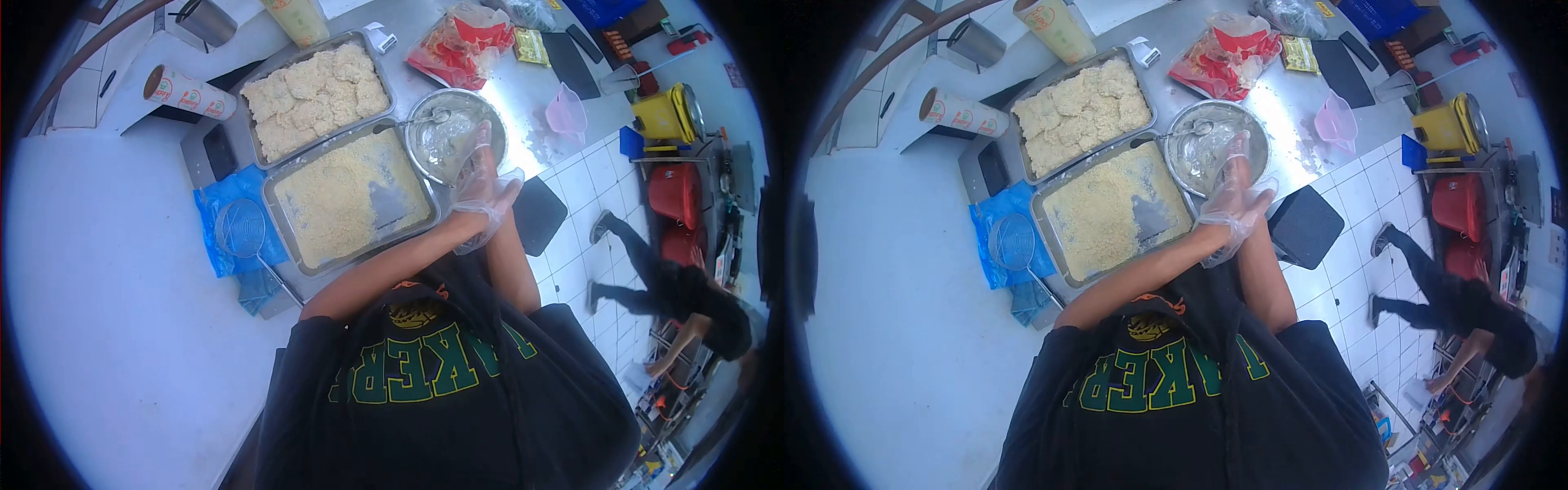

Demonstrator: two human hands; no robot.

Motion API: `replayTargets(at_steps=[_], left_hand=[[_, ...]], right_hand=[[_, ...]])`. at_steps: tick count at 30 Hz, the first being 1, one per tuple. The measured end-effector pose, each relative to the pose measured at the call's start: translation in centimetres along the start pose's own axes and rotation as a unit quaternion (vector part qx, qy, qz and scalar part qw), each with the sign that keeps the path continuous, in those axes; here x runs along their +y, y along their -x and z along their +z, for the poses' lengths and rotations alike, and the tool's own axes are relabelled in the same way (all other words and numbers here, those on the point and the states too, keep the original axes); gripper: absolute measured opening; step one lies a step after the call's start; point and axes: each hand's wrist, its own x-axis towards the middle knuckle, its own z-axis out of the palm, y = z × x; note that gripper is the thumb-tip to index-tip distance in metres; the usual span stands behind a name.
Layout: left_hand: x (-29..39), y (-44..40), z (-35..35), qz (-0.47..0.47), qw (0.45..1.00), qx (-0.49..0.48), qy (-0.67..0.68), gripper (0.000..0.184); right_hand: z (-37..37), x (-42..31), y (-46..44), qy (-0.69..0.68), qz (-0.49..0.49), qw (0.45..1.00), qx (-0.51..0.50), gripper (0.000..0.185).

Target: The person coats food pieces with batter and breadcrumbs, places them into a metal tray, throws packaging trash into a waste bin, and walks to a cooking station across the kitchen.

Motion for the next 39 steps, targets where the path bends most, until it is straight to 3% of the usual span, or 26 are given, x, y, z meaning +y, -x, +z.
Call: replayTargets(at_steps=[5, 8, 11, 12, 14, 16, 17, 19, 22, 29, 31, 32, 34, 35, 37, 39], left_hand=[[0.4, 0.5, 0.0, 0.042, 0.998, 0.039, 0.005, 0.098], [0.0, 0.9, 0.4, 0.004, 0.999, 0.033, 0.000, 0.098], [0.5, 0.5, -1.0, 0.063, 0.997, 0.033, 0.009, 0.084], [0.2, 0.0, -1.4, -0.029, 0.999, 0.037, -0.024, 0.066], [-1.1, -0.5, -2.4, -0.117, 0.991, 0.034, -0.057, 0.052], [-3.0, -0.8, -4.0, 0.042, 0.964, 0.153, -0.214, 0.030], [-3.2, -1.2, -4.7, 0.045, 0.964, 0.152, -0.213, 0.030], [-3.4, -1.8, -5.7, -0.036, 0.956, 0.011, -0.292, 0.022], [-2.8, -1.8, -6.4, 0.044, 0.948, -0.021, -0.313, 0.020], [-2.6, -0.5, -7.8, 0.098, 0.953, -0.005, -0.287, 0.025], [-3.0, -0.8, -8.0, 0.084, 0.949, -0.061, -0.297, 0.025], [-2.8, -0.7, -8.1, 0.087, 0.950, -0.066, -0.293, 0.025], [-2.7, -0.3, -8.0, 0.120, 0.957, 0.032, -0.263, 0.026], [-3.0, -0.3, -8.1, 0.123, 0.958, 0.026, -0.258, 0.026], [-4.0, -0.5, -7.9, 0.214, 0.939, 0.044, -0.264, 0.022], [-3.9, -0.2, -8.1, 0.249, 0.935, 0.039, -0.251, 0.021]], right_hand=[[0.5, -1.0, -0.2, 0.008, -0.007, 1.000, 0.004, 0.077], [1.5, -1.1, -0.4, 0.019, -0.010, 1.000, 0.009, 0.078], [3.4, -1.6, -1.5, 0.043, -0.010, 0.999, 0.014, 0.079], [4.2, -1.8, -1.9, 0.055, -0.009, 0.998, 0.015, 0.079], [5.8, -2.3, -2.7, 0.068, -0.005, 0.998, 0.001, 0.080], [6.9, -2.3, -2.1, 0.069, -0.003, 0.997, -0.019, 0.081], [7.2, -2.2, -1.7, 0.065, -0.003, 0.997, -0.031, 0.082], [7.7, -2.0, -1.5, 0.062, -0.001, 0.996, -0.059, 0.084], [7.8, -1.5, -2.1, 0.064, 0.055, 0.992, -0.091, 0.078], [7.5, -0.1, -2.8, 0.124, 0.057, 0.990, -0.040, 0.085], [7.4, 0.1, -2.9, 0.139, 0.042, 0.989, -0.002, 0.085], [6.7, 0.4, -4.1, 0.134, 0.079, 0.988, 0.009, 0.083], [5.4, 1.3, -5.2, 0.127, 0.116, 0.985, 0.027, 0.081], [5.0, 1.8, -5.5, 0.104, 0.118, 0.987, 0.011, 0.081], [3.8, 2.9, -5.5, 0.081, 0.114, 0.990, 0.000, 0.081], [2.9, 3.8, -5.5, 0.102, -0.046, 0.994, -0.012, 0.080]])
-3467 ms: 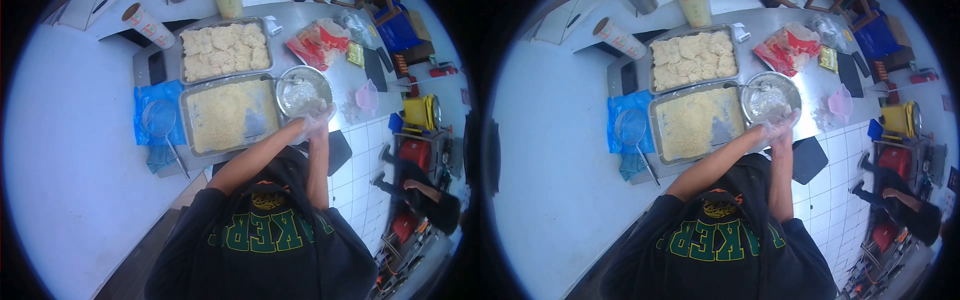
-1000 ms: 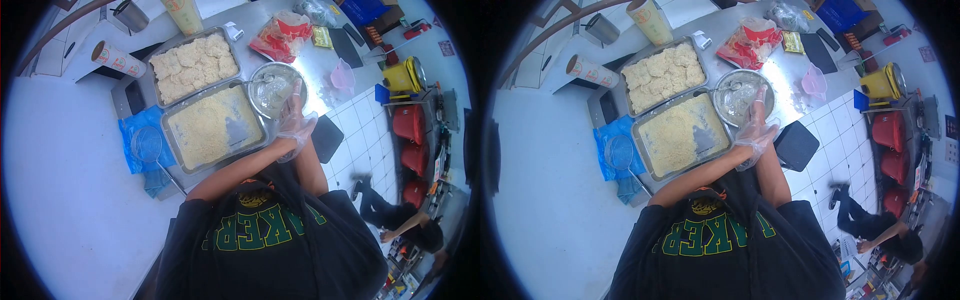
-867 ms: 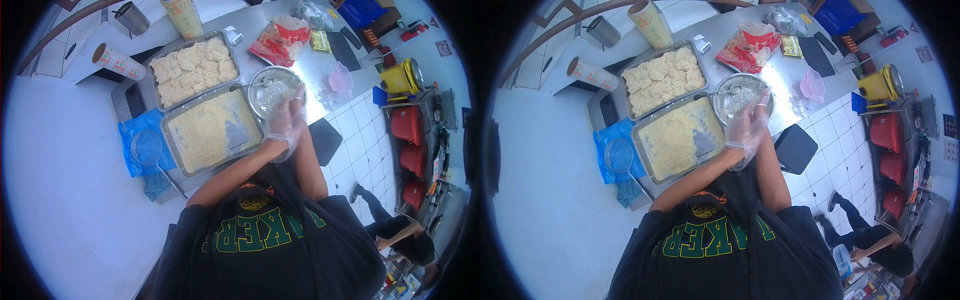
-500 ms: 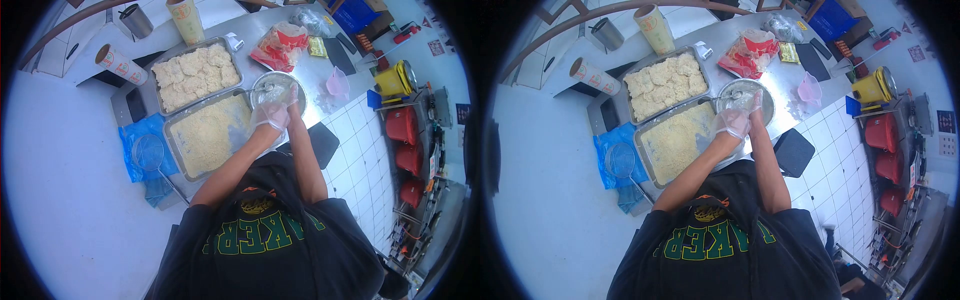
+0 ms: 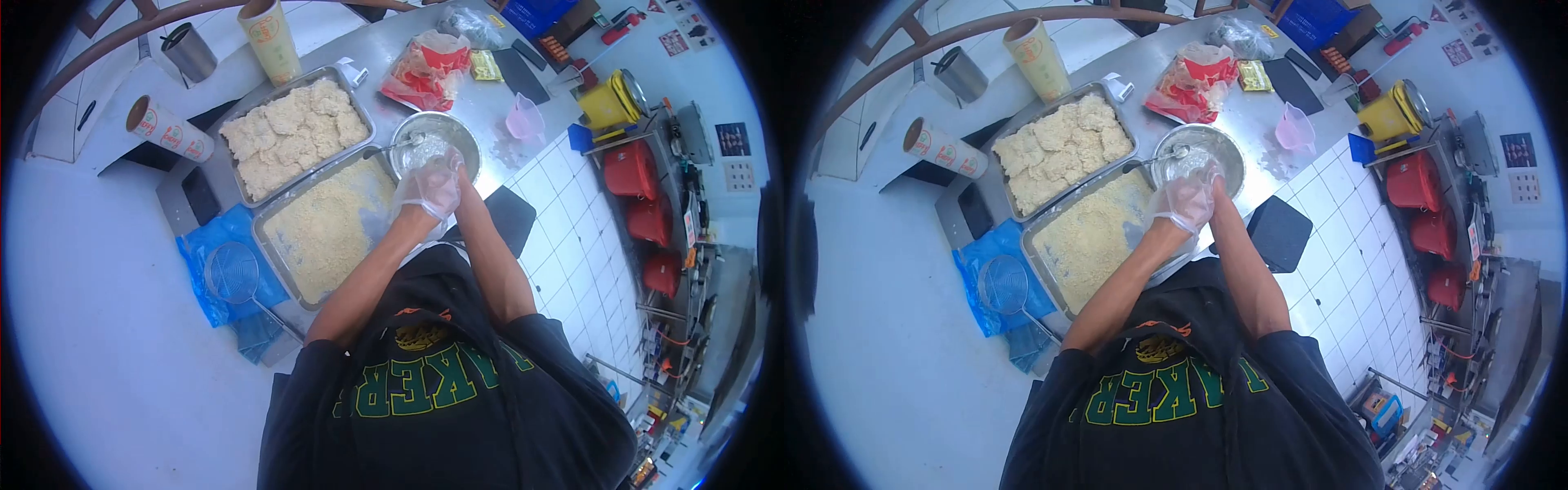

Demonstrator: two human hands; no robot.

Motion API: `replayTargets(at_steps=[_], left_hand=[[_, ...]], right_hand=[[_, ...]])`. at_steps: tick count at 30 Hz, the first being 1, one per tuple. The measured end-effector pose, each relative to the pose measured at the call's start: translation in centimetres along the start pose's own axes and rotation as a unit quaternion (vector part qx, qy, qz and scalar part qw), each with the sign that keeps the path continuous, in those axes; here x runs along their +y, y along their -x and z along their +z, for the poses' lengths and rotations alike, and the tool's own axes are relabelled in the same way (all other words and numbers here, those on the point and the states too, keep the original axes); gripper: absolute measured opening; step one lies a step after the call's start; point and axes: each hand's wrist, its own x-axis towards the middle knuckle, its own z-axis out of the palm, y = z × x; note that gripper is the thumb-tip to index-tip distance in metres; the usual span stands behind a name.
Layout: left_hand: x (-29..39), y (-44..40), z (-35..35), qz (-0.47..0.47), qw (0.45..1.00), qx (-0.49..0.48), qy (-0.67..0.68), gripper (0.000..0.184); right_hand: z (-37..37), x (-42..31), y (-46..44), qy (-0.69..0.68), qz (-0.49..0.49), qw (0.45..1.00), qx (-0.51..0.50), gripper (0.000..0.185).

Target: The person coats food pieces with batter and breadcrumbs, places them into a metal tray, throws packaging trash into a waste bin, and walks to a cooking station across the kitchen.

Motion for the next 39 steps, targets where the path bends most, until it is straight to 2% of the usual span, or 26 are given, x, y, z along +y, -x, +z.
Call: replayTargets(at_steps=[1, 3, 4, 6, 7, 9, 11, 13, 15, 16, 18, 20, 22, 23, 25, 26, 27, 29, 30, 31, 32, 34, 36, 37, 38, 39], left_hand=[[0.0, 0.0, -0.2, 0.031, 0.999, 0.009, 0.005, 0.020], [-0.9, 0.5, 0.4, 0.052, 0.998, -0.012, 0.025, 0.018], [-1.2, 0.8, 1.0, 0.071, 0.996, -0.036, 0.045, 0.016], [-0.8, 1.0, 1.6, 0.069, 0.996, -0.039, 0.031, 0.013], [-0.6, 1.0, 2.0, 0.062, 0.997, -0.044, 0.020, 0.010], [-0.3, 0.4, 3.0, 0.079, 0.995, -0.052, 0.027, 0.008], [0.1, -0.3, 3.8, 0.083, 0.994, -0.063, 0.029, 0.005], [1.2, -1.4, 4.2, 0.101, 0.993, -0.067, 0.015, 0.018], [2.6, -2.6, 3.5, 0.052, 0.996, -0.076, 0.018, 0.022], [3.1, -3.1, 3.6, 0.022, 0.997, -0.074, 0.029, 0.026], [3.3, -2.7, 4.8, -0.016, 0.996, -0.084, 0.040, 0.020], [3.8, -3.2, 5.3, -0.033, 0.992, -0.060, 0.106, 0.014], [4.8, -4.3, 4.7, -0.029, 0.993, -0.078, 0.082, 0.012], [5.2, -4.8, 4.5, -0.017, 0.994, -0.089, 0.059, 0.012], [5.4, -4.5, 5.0, -0.065, 0.989, -0.113, 0.073, 0.012], [5.4, -4.4, 5.0, -0.107, 0.981, -0.136, 0.085, 0.013], [5.3, -4.4, 4.6, -0.109, 0.982, -0.133, 0.081, 0.013], [4.7, -4.7, 3.5, -0.175, 0.939, -0.276, 0.106, 0.018], [4.5, -5.4, 2.6, -0.174, 0.941, -0.270, 0.104, 0.018], [4.4, -6.3, 1.4, -0.251, 0.918, -0.225, 0.207, 0.017], [4.0, -6.8, 0.4, -0.324, 0.877, -0.175, 0.308, 0.016], [0.7, -7.2, -0.2, -0.321, 0.891, -0.104, 0.305, 0.018], [-1.7, -9.0, -0.8, -0.418, 0.848, -0.015, 0.326, 0.023], [-3.4, -9.6, -0.5, -0.419, 0.848, -0.009, 0.324, 0.023], [-5.5, -9.8, 0.1, -0.463, 0.788, 0.040, 0.403, 0.025], [-7.3, -10.2, 0.9, -0.500, 0.718, 0.089, 0.477, 0.027]], right_hand=[[-0.3, 0.0, -0.4, 0.008, -0.054, 0.998, 0.000, 0.080], [-0.2, -1.9, -1.9, -0.051, 0.117, 0.992, 0.014, 0.079], [-0.1, -2.3, -1.7, -0.055, 0.115, 0.992, 0.014, 0.079], [1.6, -4.1, -0.2, 0.005, 0.124, 0.991, -0.052, 0.081], [1.1, -4.0, -0.8, 0.000, 0.125, 0.991, -0.052, 0.081], [0.4, -3.7, -2.1, 0.136, 0.094, 0.986, -0.036, 0.089], [0.3, -4.5, -1.4, 0.143, 0.097, 0.985, -0.028, 0.091], [0.4, -4.9, -1.2, 0.153, 0.111, 0.982, -0.026, 0.092], [-0.9, -5.0, -2.4, 0.058, 0.167, 0.981, -0.082, 0.088], [-1.2, -4.9, -3.0, 0.056, 0.185, 0.977, -0.087, 0.088], [-1.7, -5.4, -3.5, 0.035, 0.202, 0.978, -0.044, 0.084], [-2.1, -6.2, -3.1, 0.027, 0.258, 0.964, -0.057, 0.082], [-0.9, -8.3, -0.3, -0.029, 0.252, 0.957, -0.141, 0.077], [-1.0, -8.0, -0.8, -0.027, 0.255, 0.956, -0.140, 0.077], [-1.5, -7.0, -2.3, -0.033, 0.224, 0.970, -0.092, 0.062], [-1.9, -6.8, -3.1, -0.032, 0.226, 0.969, -0.096, 0.062], [-2.1, -6.9, -4.0, -0.004, 0.206, 0.971, -0.120, 0.055], [-1.5, -8.5, -5.2, 0.027, 0.181, 0.972, -0.150, 0.051], [0.0, -10.9, -4.7, 0.051, 0.133, 0.977, -0.157, 0.050], [1.0, -13.1, -4.6, 0.074, 0.085, 0.980, -0.164, 0.050], [1.6, -14.5, -5.6, 0.079, 0.082, 0.979, -0.168, 0.050], [3.2, -17.1, -8.2, 0.145, -0.075, 0.955, -0.248, 0.053], [7.1, -22.6, -8.3, 0.077, -0.053, 0.966, -0.242, 0.056], [7.8, -24.1, -10.5, 0.221, -0.137, 0.928, -0.268, 0.056], [8.2, -25.7, -13.1, 0.359, -0.217, 0.862, -0.285, 0.057], [9.0, -27.6, -14.8, 0.360, -0.216, 0.860, -0.290, 0.057]])
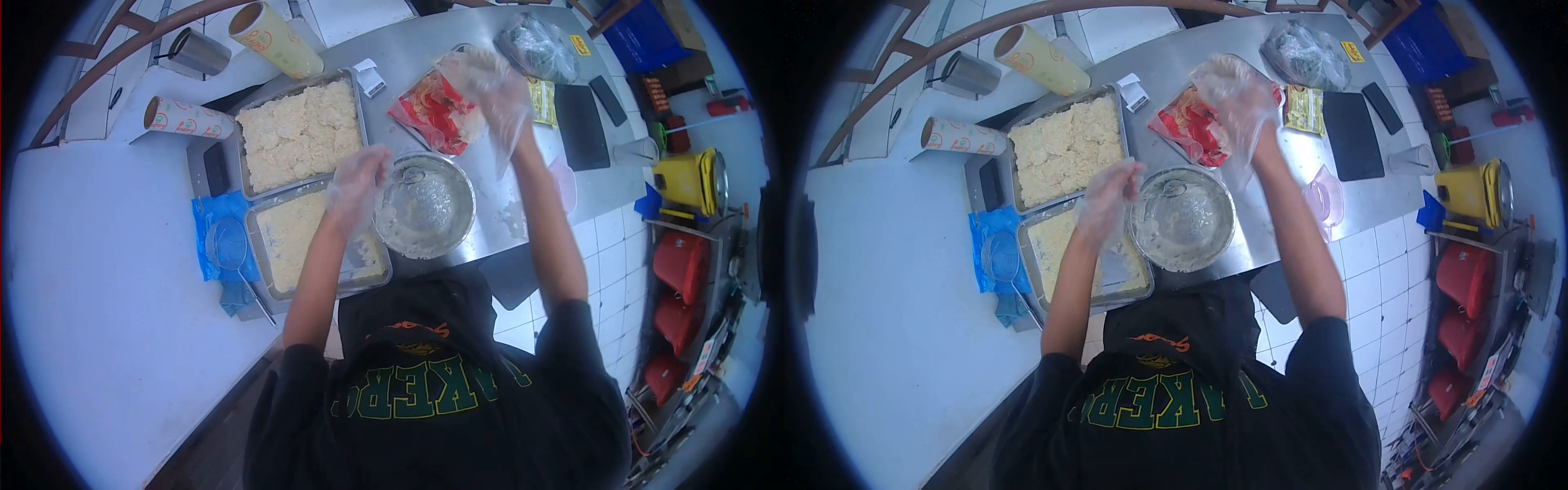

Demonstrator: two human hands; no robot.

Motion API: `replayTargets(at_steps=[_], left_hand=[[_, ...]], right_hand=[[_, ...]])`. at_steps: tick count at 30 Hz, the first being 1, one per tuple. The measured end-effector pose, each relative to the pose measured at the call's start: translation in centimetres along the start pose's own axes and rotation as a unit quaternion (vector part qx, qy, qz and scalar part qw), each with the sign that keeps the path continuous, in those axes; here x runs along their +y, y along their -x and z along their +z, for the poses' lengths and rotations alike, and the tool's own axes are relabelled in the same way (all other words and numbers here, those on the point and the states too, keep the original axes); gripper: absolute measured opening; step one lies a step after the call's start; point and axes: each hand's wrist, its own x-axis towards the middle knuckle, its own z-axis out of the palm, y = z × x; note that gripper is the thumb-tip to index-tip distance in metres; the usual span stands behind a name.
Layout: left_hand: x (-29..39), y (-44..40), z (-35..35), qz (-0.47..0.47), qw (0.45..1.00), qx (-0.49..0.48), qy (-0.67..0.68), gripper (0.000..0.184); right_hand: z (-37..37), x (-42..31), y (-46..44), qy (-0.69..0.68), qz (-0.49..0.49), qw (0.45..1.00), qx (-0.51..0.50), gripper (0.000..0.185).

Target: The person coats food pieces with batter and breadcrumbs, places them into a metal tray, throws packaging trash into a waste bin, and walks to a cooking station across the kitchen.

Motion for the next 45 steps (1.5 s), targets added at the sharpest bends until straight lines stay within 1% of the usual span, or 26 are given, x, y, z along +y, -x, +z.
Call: replayTargets(at_steps=[1, 3, 5, 6, 7, 9, 10, 13, 16, 19, 21, 23, 26, 27, 29, 30, 32, 34, 37, 38, 39, 40, 41, 42, 43, 45], left_hand=[[-0.1, -2.1, 0.0, 0.003, 1.000, 0.003, 0.002, 0.027], [-0.1, -5.4, 0.6, -0.072, 0.991, 0.103, -0.044, 0.035], [-0.5, -7.2, 2.0, -0.061, 0.990, 0.117, -0.059, 0.039], [-0.1, -8.2, 2.8, -0.050, 0.987, 0.131, -0.074, 0.044], [0.3, -9.2, 3.4, -0.045, 0.988, 0.132, -0.071, 0.044], [1.1, -10.7, 4.4, -0.164, 0.986, 0.027, -0.011, 0.083], [1.3, -11.3, 5.0, -0.166, 0.986, 0.027, -0.010, 0.083], [1.3, -12.7, 6.2, -0.142, 0.989, 0.014, -0.041, 0.076], [0.5, -14.3, 6.3, -0.163, 0.985, 0.031, -0.042, 0.061], [-1.2, -16.1, 6.0, -0.165, 0.986, -0.008, 0.006, 0.040], [-2.4, -16.9, 5.9, -0.174, 0.984, -0.003, 0.050, 0.023], [-3.6, -17.1, 5.7, -0.215, 0.974, 0.020, 0.073, 0.021], [-3.6, -17.3, 5.7, -0.240, 0.964, 0.033, 0.110, 0.019], [-4.0, -17.2, 5.7, -0.235, 0.963, 0.030, 0.130, 0.019], [-4.5, -17.5, 5.2, -0.219, 0.965, 0.032, 0.140, 0.020], [-4.8, -17.8, 4.8, -0.199, 0.967, 0.038, 0.153, 0.022], [-4.5, -18.2, 4.1, -0.193, 0.969, 0.033, 0.154, 0.024], [-3.6, -18.3, 3.8, -0.183, 0.970, 0.026, 0.157, 0.026], [-3.0, -18.6, 2.7, -0.129, 0.986, -0.038, 0.096, 0.017], [-3.9, -18.8, 1.4, 0.044, 0.966, -0.086, -0.241, 0.022], [-5.0, -19.3, 0.2, 0.212, 0.803, -0.120, -0.544, 0.030], [-7.2, -20.6, -1.0, 0.219, 0.801, -0.121, -0.543, 0.030], [-6.3, -19.1, -0.1, 0.215, 0.845, -0.111, -0.477, 0.027], [-5.0, -17.3, 1.2, 0.115, 0.953, -0.102, -0.263, 0.024], [-3.6, -15.6, 2.5, 0.007, 0.997, -0.076, 0.010, 0.022], [-1.3, -12.1, 4.5, -0.064, 0.967, -0.020, 0.247, 0.018]], right_hand=[[-1.5, -1.0, -2.1, 0.197, -0.071, 0.978, -0.003, 0.058], [-2.5, -1.4, -4.3, 0.386, -0.141, 0.912, -0.005, 0.059], [-2.8, -1.4, -5.9, 0.481, -0.114, 0.869, -0.003, 0.070], [-3.3, -0.5, -6.3, 0.556, -0.075, 0.825, -0.074, 0.089], [-3.1, 0.7, -6.7, 0.558, -0.080, 0.823, -0.073, 0.089], [-2.3, 2.8, -6.4, 0.540, -0.064, 0.829, -0.130, 0.093], [-2.0, 4.0, -5.9, 0.530, -0.052, 0.831, -0.161, 0.096], [-1.3, 6.0, -5.2, 0.504, -0.015, 0.834, -0.224, 0.101], [0.9, 5.8, -5.3, 0.604, 0.093, 0.732, -0.302, 0.108], [1.2, 6.6, -4.8, 0.598, 0.095, 0.743, -0.285, 0.111], [1.5, 6.8, -5.2, 0.593, 0.110, 0.744, -0.288, 0.101], [2.0, 7.2, -5.4, 0.623, 0.168, 0.702, -0.300, 0.090], [1.6, 10.8, -5.2, 0.652, 0.053, 0.722, -0.223, 0.068], [1.2, 12.1, -5.3, 0.652, 0.058, 0.722, -0.223, 0.068], [0.3, 13.5, -6.3, 0.526, -0.003, 0.830, -0.186, 0.050], [-0.2, 13.7, -6.6, 0.527, -0.003, 0.829, -0.185, 0.050], [-0.9, 13.9, -7.1, 0.437, -0.034, 0.886, -0.153, 0.041], [-1.4, 14.0, -7.9, 0.435, -0.011, 0.889, -0.141, 0.039], [-1.8, 14.8, -8.8, 0.398, 0.003, 0.911, -0.111, 0.036], [-1.8, 14.7, -8.9, 0.399, -0.019, 0.911, -0.104, 0.036], [-2.0, 14.5, -9.0, 0.401, -0.041, 0.910, -0.095, 0.036], [-2.1, 13.6, -9.0, 0.404, -0.044, 0.909, -0.089, 0.036], [-1.9, 12.2, -8.6, 0.411, -0.094, 0.902, -0.086, 0.038], [-1.5, 10.3, -7.8, 0.417, -0.142, 0.894, -0.084, 0.041], [-1.0, 8.3, -7.2, 0.423, -0.191, 0.882, -0.080, 0.044], [0.6, 4.3, -6.0, 0.413, -0.088, 0.898, -0.124, 0.044]])
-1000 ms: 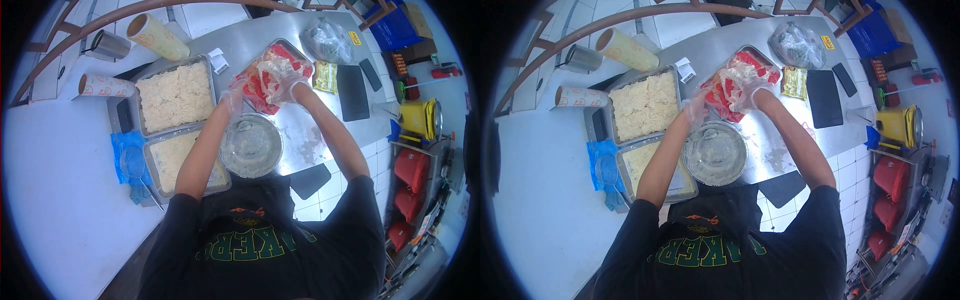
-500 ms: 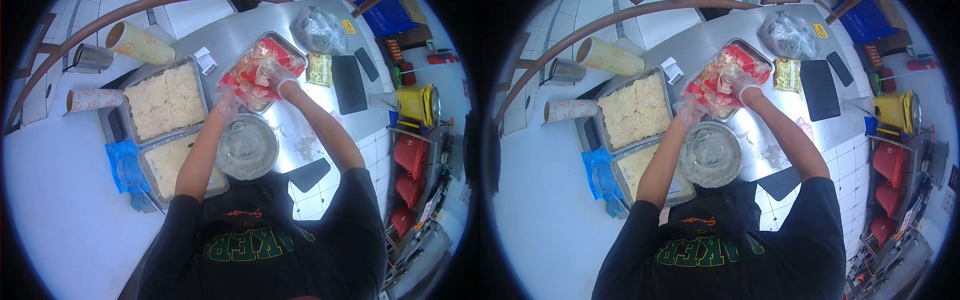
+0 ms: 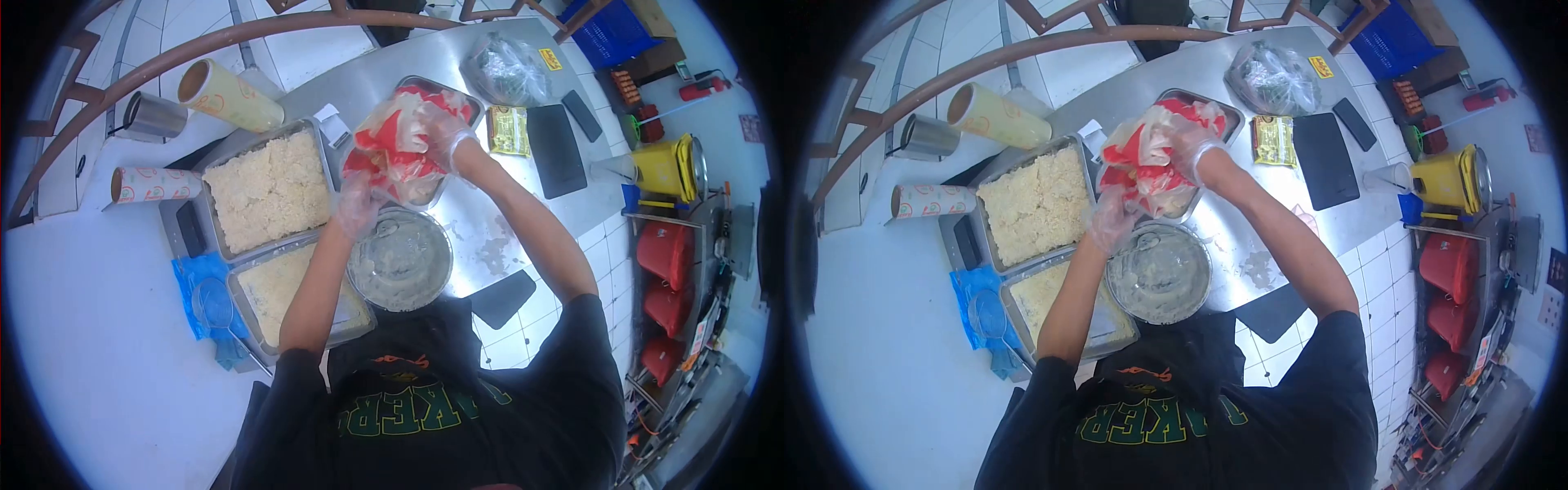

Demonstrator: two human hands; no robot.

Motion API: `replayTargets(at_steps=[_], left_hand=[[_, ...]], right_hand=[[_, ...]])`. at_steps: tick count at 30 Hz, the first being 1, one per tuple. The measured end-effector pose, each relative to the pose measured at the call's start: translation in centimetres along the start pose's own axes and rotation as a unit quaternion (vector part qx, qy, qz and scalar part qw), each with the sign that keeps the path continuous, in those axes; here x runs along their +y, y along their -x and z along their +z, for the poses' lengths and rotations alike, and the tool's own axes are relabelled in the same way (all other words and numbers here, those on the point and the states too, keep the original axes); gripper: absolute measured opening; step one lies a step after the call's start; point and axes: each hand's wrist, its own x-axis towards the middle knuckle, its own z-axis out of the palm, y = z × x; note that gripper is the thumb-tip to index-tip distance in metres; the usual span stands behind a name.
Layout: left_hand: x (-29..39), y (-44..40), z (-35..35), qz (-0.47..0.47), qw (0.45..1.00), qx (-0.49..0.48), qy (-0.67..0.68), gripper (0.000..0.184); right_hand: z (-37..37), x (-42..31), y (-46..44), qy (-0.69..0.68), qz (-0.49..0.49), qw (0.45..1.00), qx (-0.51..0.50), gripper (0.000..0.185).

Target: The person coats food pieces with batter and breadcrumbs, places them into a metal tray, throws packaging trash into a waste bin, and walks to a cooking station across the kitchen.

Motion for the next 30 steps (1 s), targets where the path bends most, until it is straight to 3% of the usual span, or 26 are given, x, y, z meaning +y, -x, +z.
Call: replayTargets(at_steps=[2, 4, 5, 6, 7, 8, 10, 12, 15, 16, 17, 19, 20, 21, 23, 25, 26, 27, 28, 30], left_hand=[[-1.0, 0.1, -4.2, 0.107, 0.961, -0.037, -0.252, 0.014], [-0.4, 2.2, -5.0, 0.209, 0.847, -0.062, -0.485, 0.010], [0.6, 4.8, -3.4, 0.108, 0.947, -0.062, -0.297, 0.007], [1.1, 6.8, -2.7, -0.001, 0.994, -0.060, -0.093, 0.008], [0.7, 8.0, -3.6, 0.001, 0.993, -0.062, -0.097, 0.008], [-0.1, 8.8, -5.0, 0.119, 0.955, -0.070, -0.262, 0.007], [-0.8, 11.8, -5.4, 0.233, 0.875, -0.082, -0.416, 0.007], [-0.4, 16.5, -3.1, 0.094, 0.974, -0.127, -0.159, 0.006], [-1.9, 22.9, -1.7, 0.045, 0.991, -0.112, -0.057, 0.016], [-3.2, 23.7, -3.3, 0.036, 0.990, -0.122, -0.059, 0.016], [-4.8, 23.7, -5.9, 0.132, 0.947, -0.141, -0.256, 0.017], [-7.9, 24.5, -8.9, 0.217, 0.851, -0.186, -0.441, 0.020], [-9.5, 25.6, -10.0, 0.185, 0.870, -0.181, -0.419, 0.021], [-10.5, 26.9, -10.4, 0.167, 0.878, -0.185, -0.409, 0.021], [-12.3, 30.0, -10.7, 0.124, 0.887, -0.223, -0.386, 0.018], [-14.7, 32.3, -13.1, 0.143, 0.842, -0.265, -0.447, 0.023], [-15.8, 33.4, -14.3, 0.155, 0.818, -0.285, -0.475, 0.026], [-16.2, 35.5, -12.2, -0.019, 0.935, -0.189, -0.299, 0.027], [-16.7, 37.3, -10.4, -0.201, 0.971, -0.079, -0.106, 0.027], [-19.1, 39.0, -8.9, -0.258, 0.949, -0.117, -0.141, 0.029]], right_hand=[[-1.5, -2.4, 1.6, -0.065, -0.047, 0.996, 0.032, 0.041], [-2.1, -3.2, 2.5, -0.047, -0.059, 0.996, 0.039, 0.040], [-2.3, -3.7, 3.4, -0.030, -0.063, 0.997, 0.042, 0.039], [-3.1, -4.8, 4.2, -0.031, -0.065, 0.996, 0.046, 0.039], [-4.3, -5.8, 5.2, -0.078, -0.089, 0.991, 0.060, 0.041], [-5.7, -7.2, 6.4, -0.123, -0.111, 0.983, 0.074, 0.043], [-8.1, -10.1, 9.5, -0.190, -0.107, 0.973, 0.080, 0.040], [-9.9, -12.7, 13.3, -0.168, -0.066, 0.980, 0.089, 0.038], [-9.9, -15.2, 19.1, -0.154, -0.025, 0.986, 0.065, 0.043], [-9.6, -16.1, 21.3, -0.124, -0.026, 0.990, 0.059, 0.048], [-8.7, -16.5, 23.7, -0.108, -0.034, 0.990, 0.082, 0.048], [-6.6, -18.9, 28.7, -0.095, 0.012, 0.989, 0.109, 0.041], [-5.6, -19.7, 31.2, -0.086, 0.043, 0.988, 0.122, 0.034], [-3.8, -19.2, 33.5, -0.027, 0.005, 0.992, 0.124, 0.035], [0.3, -18.9, 38.2, -0.019, 0.037, 0.986, 0.161, 0.037], [2.4, -21.0, 42.8, -0.023, 0.060, 0.981, 0.185, 0.038], [2.9, -22.2, 44.9, -0.046, 0.117, 0.980, 0.153, 0.039], [3.3, -23.3, 46.8, -0.069, 0.175, 0.974, 0.128, 0.041], [4.5, -23.5, 49.0, -0.070, 0.203, 0.968, 0.133, 0.042], [5.8, -23.5, 53.3, -0.063, 0.242, 0.953, 0.170, 0.042]])
